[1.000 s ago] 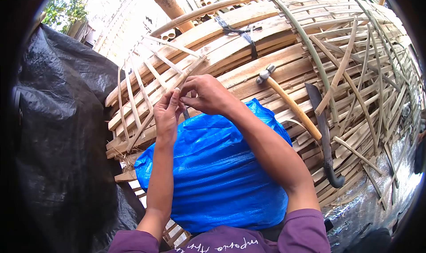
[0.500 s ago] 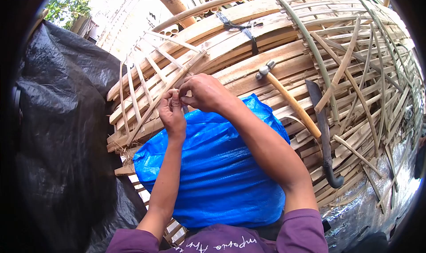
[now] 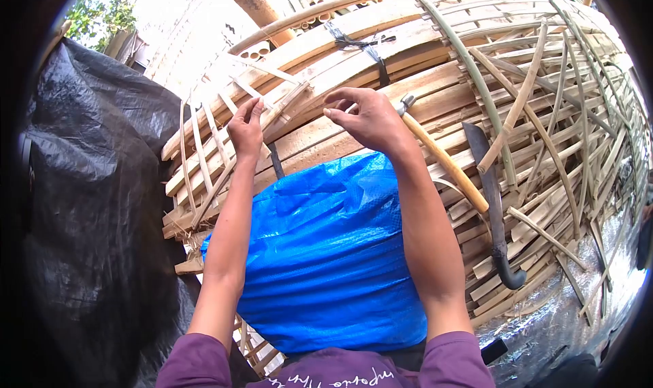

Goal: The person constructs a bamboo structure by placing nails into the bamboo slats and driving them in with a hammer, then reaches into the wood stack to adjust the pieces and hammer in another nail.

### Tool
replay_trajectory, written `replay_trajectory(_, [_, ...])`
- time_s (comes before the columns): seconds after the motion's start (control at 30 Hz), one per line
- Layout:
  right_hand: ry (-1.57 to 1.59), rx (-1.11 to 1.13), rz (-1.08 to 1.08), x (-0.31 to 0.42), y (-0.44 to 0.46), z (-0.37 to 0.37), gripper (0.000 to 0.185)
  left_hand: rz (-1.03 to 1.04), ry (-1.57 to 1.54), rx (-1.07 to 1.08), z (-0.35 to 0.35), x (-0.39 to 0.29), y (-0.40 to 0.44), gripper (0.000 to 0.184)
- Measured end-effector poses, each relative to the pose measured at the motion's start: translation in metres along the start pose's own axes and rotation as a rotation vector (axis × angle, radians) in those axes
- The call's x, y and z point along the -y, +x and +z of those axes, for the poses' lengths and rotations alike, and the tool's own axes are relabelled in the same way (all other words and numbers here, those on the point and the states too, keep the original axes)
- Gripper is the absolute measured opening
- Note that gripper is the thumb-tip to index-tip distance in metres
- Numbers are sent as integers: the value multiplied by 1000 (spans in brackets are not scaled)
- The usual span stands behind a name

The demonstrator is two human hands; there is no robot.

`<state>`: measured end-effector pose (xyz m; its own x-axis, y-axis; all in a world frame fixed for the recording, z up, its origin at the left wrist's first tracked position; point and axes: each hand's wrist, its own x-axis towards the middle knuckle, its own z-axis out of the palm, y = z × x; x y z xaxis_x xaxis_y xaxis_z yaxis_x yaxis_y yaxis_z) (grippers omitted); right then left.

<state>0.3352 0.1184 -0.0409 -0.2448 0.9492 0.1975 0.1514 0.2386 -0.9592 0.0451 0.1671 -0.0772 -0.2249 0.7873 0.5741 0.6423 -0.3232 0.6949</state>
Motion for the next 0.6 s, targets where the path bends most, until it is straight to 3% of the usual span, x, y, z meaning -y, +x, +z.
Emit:
replay_trajectory(0.07, [3, -58, 37, 3, -15, -9, 32, -34, -4, 35, 2, -2, 1, 19])
replay_trajectory(0.13, [-236, -271, 130, -2, -30, -18, 29, -32, 8, 102, 3, 7, 1, 20])
replay_trajectory(0.33, [-617, -541, 109, -25, -84, -33, 25, -95, -100, 89, 9, 16, 1, 19])
replay_trajectory(0.6, [-813, -539, 294, -19, -117, -35, 31, -89, -59, 73, 10, 16, 0, 19])
